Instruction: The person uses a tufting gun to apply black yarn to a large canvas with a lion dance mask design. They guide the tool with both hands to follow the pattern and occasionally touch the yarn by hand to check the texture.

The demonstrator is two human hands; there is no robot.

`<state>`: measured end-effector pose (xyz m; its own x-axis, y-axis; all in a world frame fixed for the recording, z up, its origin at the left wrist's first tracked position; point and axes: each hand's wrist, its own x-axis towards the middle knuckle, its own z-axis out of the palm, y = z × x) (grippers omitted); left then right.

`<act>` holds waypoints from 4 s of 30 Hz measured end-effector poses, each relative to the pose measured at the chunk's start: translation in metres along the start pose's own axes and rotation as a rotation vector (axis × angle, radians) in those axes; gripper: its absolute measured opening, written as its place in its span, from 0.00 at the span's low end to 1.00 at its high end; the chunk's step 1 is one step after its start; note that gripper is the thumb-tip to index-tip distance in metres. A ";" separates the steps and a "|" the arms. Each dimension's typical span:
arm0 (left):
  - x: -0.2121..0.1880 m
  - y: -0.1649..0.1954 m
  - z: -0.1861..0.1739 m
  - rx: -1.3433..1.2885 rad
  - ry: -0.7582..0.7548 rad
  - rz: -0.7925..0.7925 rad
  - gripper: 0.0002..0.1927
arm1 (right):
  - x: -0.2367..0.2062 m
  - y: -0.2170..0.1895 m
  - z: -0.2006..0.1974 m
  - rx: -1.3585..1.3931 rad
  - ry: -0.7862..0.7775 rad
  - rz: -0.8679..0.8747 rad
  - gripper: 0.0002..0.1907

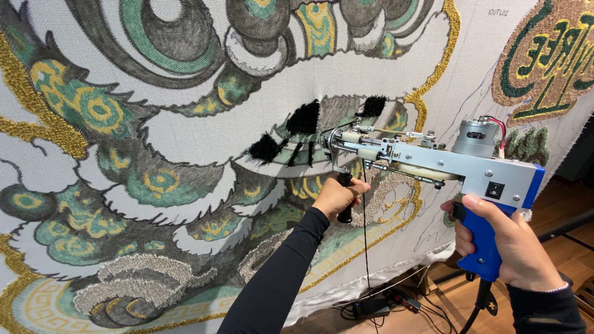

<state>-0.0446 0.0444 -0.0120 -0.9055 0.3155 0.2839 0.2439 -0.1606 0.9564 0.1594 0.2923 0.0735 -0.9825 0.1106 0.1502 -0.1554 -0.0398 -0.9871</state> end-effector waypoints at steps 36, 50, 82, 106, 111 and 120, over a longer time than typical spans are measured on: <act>0.033 0.006 -0.076 0.096 0.096 -0.096 0.19 | 0.000 0.016 0.108 -0.018 0.053 -0.200 0.16; 0.034 0.022 -0.081 0.143 0.087 -0.048 0.23 | 0.010 0.013 0.119 0.034 0.062 -0.151 0.16; 0.052 0.052 -0.087 0.147 0.097 0.017 0.22 | 0.017 -0.009 0.126 0.125 0.067 -0.136 0.17; 0.054 0.071 -0.083 0.164 0.075 -0.008 0.25 | 0.018 -0.018 0.120 0.148 0.051 -0.091 0.19; 0.040 0.079 -0.069 0.161 0.037 0.015 0.29 | 0.015 -0.020 0.103 0.083 0.031 -0.098 0.21; 0.026 0.074 -0.026 -0.019 -0.149 0.051 0.25 | 0.012 -0.015 0.027 0.118 -0.114 -0.155 0.24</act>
<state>-0.0592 0.0167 0.0644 -0.8301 0.4418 0.3403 0.2800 -0.1975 0.9395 0.1469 0.2675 0.0914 -0.9501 0.0119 0.3117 -0.3100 -0.1475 -0.9392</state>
